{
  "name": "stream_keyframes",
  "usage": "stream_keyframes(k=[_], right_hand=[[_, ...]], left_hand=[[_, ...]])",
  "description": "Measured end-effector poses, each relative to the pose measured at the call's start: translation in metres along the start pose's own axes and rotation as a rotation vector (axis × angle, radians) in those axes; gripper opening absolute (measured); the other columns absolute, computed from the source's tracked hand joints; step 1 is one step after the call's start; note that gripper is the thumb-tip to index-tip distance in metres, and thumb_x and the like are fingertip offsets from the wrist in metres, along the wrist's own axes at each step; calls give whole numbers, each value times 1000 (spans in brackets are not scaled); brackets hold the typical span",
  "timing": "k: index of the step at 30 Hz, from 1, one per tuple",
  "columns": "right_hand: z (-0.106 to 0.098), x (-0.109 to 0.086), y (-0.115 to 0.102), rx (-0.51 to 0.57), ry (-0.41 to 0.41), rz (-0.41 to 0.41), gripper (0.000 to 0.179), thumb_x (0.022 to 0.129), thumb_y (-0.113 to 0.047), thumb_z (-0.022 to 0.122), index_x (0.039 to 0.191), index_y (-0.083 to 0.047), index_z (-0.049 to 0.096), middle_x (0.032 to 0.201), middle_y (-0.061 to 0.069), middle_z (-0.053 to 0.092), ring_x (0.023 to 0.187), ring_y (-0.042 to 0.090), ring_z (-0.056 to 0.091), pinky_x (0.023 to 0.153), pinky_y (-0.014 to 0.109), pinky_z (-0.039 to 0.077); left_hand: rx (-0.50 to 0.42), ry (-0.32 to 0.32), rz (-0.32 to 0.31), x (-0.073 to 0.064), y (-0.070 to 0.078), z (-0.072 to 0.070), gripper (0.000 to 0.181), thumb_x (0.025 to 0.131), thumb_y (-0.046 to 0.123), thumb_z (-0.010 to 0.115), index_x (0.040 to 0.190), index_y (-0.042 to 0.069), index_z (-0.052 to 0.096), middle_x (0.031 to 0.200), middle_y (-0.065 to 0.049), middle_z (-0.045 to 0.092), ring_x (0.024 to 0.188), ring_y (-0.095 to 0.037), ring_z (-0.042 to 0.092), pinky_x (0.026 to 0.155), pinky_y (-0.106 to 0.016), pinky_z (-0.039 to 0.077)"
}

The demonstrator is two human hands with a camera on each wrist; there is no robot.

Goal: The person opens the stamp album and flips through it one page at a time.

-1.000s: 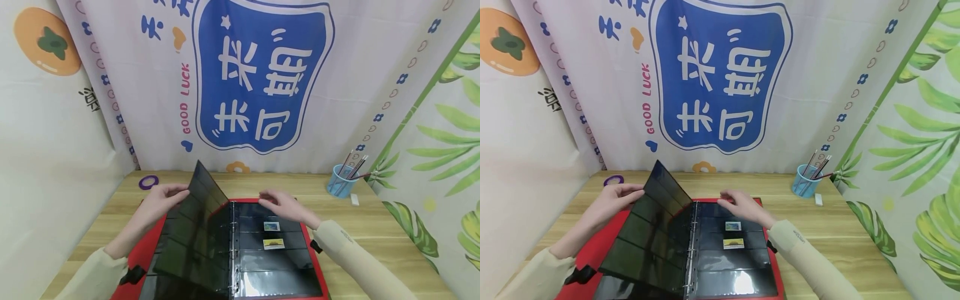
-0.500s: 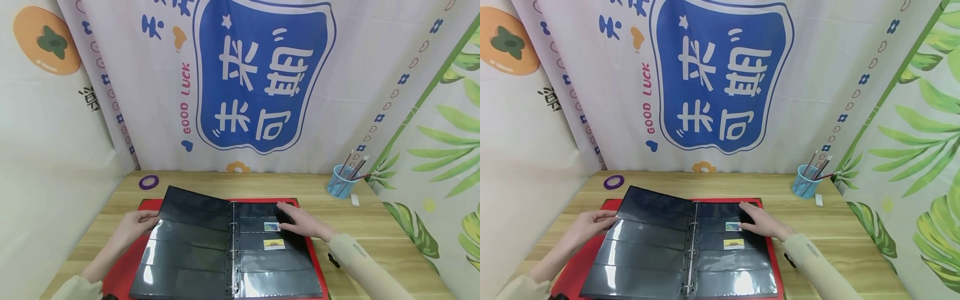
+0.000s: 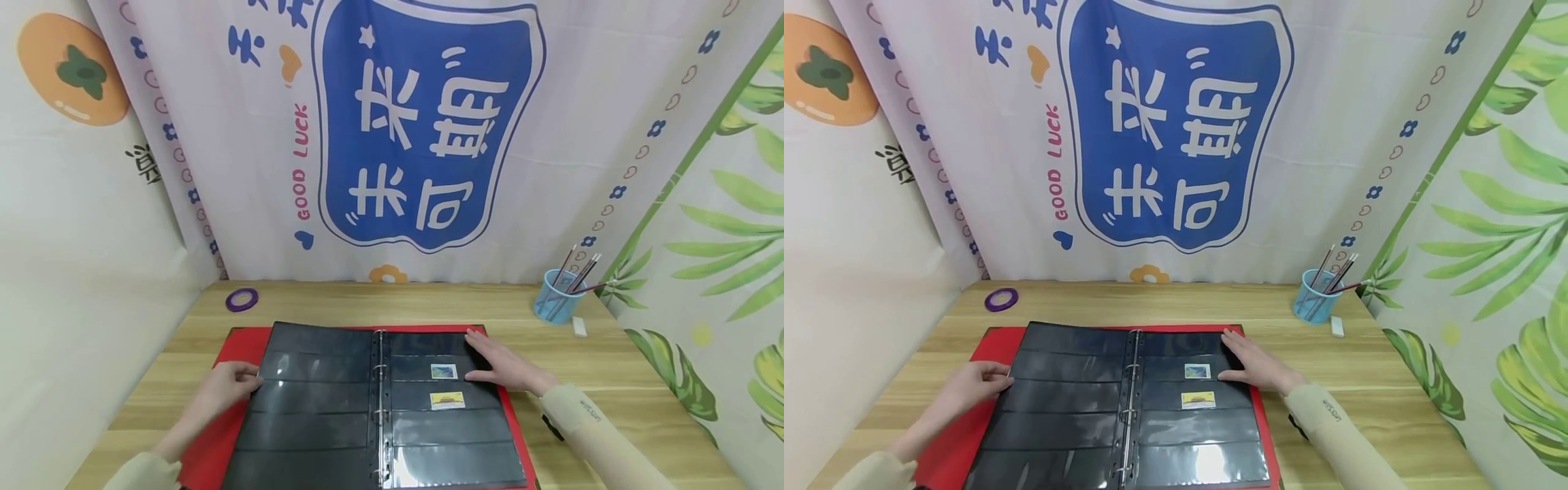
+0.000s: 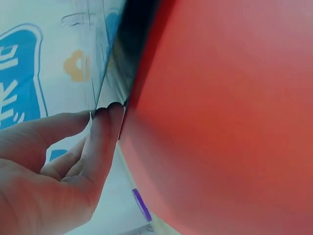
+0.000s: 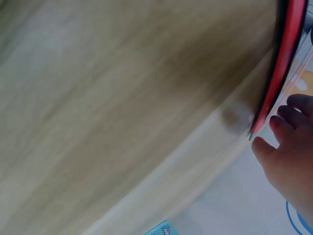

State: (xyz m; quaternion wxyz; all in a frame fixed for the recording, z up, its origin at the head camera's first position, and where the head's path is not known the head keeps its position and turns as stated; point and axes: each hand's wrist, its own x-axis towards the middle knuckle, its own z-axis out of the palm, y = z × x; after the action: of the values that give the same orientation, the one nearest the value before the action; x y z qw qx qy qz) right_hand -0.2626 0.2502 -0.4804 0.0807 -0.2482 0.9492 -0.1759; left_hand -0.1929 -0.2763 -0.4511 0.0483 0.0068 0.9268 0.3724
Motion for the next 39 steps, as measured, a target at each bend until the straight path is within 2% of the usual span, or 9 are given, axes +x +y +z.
stream_keyframes(k=[4, 7, 11, 15, 19, 23, 26, 30, 39], right_hand=[[1, -1, 2, -8, 18, -20, 88, 89, -49, 69, 153, 0, 33, 163, 20, 26, 148, 43, 30, 117, 60, 31], [1, -1, 4, -11, 15, -8, 91, 88, -52, 69, 154, -2, 33, 164, 19, 25, 148, 43, 30, 117, 60, 31], [1, 1, 5, -1, 4, 14, 94, 86, -55, 70, 154, -3, 31, 164, 18, 24, 149, 42, 28, 118, 60, 30], [2, 0, 8, -1, 0, 29, 97, 85, -57, 69, 155, -2, 29, 165, 18, 23, 150, 43, 25, 119, 61, 27], [2, -1, 9, -7, -4, 30, 98, 86, -58, 68, 155, -2, 28, 165, 19, 22, 150, 44, 24, 120, 61, 26], [3, 0, 10, -3, -8, 18, 97, 86, -57, 68, 155, -1, 29, 164, 20, 22, 150, 43, 25, 119, 61, 27], [4, 1, 11, -6, -7, 8, 97, 86, -57, 68, 155, -1, 29, 164, 20, 22, 150, 43, 26, 119, 60, 28], [6, 1, 11, -17, 5, 0, 96, 86, -57, 68, 154, -1, 30, 164, 20, 24, 150, 43, 27, 118, 60, 29], [5, 0, 7, -26, 36, -19, 92, 86, -53, 70, 152, 1, 34, 162, 21, 28, 148, 43, 31, 117, 59, 33]], left_hand=[[120, 65, 43, 0, 3, 7, 33, 82, 6, 75, 107, -14, 68, 88, -19, 74, 80, -23, 70, 70, -38, 59], [184, 117, 54, -1, 6, 13, 35, 78, 6, 78, 104, -14, 68, 82, -13, 72, 74, -19, 65, 65, -35, 57], [215, 119, 33, -1, 7, 22, 39, 77, 8, 80, 106, -14, 64, 80, -8, 67, 70, -14, 58, 61, -30, 51], [264, 100, 39, -1, 7, 28, 52, 78, 11, 81, 115, -15, 58, 93, -17, 62, 75, -19, 58, 67, -38, 55], [328, 111, 143, -3, 4, 35, 71, 79, 22, 82, 130, -17, 50, 117, -31, 60, 98, -39, 62, 87, -55, 55], [384, 42, 274, -7, 0, 43, 88, 84, 41, 77, 142, -14, 41, 144, -34, 47, 131, -53, 46, 103, -64, 44], [418, -44, 311, -12, -1, 46, 94, 86, 52, 70, 148, -10, 36, 155, -32, 34, 142, -54, 32, 109, -67, 36], [439, -105, 303, -15, 2, 47, 96, 87, 58, 65, 150, -7, 35, 158, -29, 30, 145, -51, 29, 110, -68, 33], [464, -147, 285, -13, 2, 46, 97, 88, 62, 61, 151, -6, 33, 159, -28, 28, 146, -50, 28, 112, -68, 31]])
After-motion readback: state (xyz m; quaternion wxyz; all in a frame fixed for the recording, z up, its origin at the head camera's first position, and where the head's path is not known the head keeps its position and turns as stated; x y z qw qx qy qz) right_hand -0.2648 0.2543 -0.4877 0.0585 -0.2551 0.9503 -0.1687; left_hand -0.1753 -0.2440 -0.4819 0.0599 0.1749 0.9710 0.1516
